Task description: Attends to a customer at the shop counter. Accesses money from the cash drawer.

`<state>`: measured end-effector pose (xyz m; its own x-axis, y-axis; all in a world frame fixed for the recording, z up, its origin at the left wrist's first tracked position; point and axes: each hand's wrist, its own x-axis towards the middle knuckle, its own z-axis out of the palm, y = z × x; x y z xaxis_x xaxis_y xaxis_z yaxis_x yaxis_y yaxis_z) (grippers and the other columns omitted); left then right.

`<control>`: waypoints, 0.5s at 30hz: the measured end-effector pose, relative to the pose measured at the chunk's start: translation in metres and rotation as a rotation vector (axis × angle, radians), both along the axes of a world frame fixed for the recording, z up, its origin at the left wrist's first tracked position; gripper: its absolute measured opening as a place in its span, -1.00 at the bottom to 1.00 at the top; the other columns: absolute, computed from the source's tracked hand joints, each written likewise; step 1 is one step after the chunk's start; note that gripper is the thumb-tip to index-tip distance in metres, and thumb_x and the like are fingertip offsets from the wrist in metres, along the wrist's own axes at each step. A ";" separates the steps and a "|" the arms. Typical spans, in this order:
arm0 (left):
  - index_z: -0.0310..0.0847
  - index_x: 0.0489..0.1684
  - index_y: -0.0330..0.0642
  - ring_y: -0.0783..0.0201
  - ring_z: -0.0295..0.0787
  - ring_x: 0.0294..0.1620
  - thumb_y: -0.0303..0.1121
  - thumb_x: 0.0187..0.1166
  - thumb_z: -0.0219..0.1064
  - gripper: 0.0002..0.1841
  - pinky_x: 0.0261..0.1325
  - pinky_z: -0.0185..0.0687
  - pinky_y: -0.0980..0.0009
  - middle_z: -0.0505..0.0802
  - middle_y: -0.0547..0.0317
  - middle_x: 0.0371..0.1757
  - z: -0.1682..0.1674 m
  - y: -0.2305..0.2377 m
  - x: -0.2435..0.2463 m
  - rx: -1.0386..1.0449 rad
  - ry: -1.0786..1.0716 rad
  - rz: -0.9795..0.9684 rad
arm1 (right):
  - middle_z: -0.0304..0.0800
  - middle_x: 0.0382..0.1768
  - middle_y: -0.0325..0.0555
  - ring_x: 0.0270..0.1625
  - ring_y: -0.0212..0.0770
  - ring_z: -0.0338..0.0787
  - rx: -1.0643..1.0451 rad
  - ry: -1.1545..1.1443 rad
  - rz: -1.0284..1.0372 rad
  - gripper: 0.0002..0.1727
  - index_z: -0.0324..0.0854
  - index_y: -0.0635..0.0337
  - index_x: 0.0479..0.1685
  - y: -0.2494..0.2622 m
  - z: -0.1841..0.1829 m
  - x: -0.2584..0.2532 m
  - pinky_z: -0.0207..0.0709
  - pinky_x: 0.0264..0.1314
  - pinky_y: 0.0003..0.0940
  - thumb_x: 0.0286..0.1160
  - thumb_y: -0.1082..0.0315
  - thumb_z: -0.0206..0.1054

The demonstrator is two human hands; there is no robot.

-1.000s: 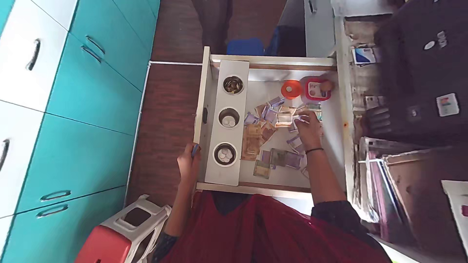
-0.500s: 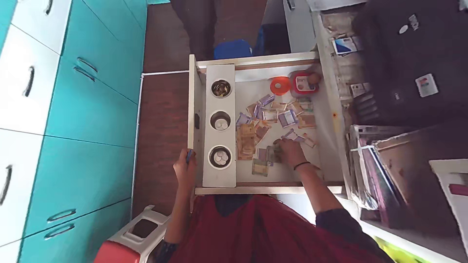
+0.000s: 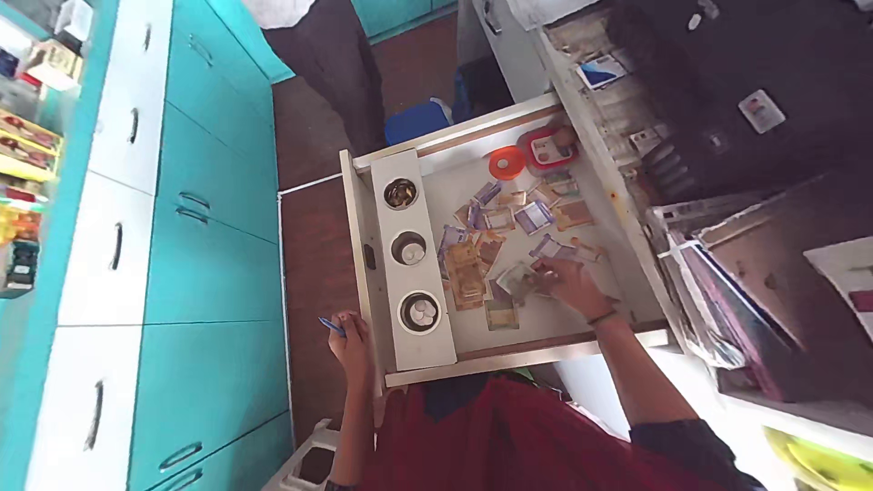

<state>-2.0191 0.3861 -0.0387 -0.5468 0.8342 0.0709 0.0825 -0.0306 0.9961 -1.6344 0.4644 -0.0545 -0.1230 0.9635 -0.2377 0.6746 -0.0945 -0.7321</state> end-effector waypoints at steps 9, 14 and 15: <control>0.49 -0.16 -0.34 0.72 0.51 -0.62 -0.50 0.80 -0.09 -0.77 -0.50 0.48 0.74 0.64 0.52 -0.58 -0.006 -0.001 -0.001 -0.011 0.149 -0.026 | 0.79 0.17 0.38 0.29 0.42 0.74 0.028 -0.115 -0.282 -0.67 0.68 0.36 0.29 0.044 0.015 0.009 0.43 0.34 0.50 0.68 0.36 0.28; 0.49 -0.16 -0.37 0.73 0.54 -0.55 -0.45 0.80 -0.09 -0.75 -0.38 0.54 0.74 0.62 0.52 -0.54 -0.008 -0.004 -0.005 -0.002 0.224 -0.032 | 0.74 0.12 0.54 0.29 0.57 0.66 -0.190 -0.385 -0.095 -0.74 0.74 0.47 0.09 0.037 0.002 0.025 0.32 0.33 0.60 0.65 0.42 0.30; 0.49 -0.17 -0.37 0.72 0.55 -0.55 -0.46 0.80 -0.09 -0.75 -0.37 0.55 0.73 0.63 0.51 -0.54 -0.009 -0.004 -0.005 -0.006 0.214 -0.024 | 0.77 0.07 0.49 0.24 0.54 0.70 -0.184 -0.422 -0.043 -0.77 0.77 0.42 0.05 0.034 -0.007 0.028 0.37 0.27 0.59 0.59 0.43 0.35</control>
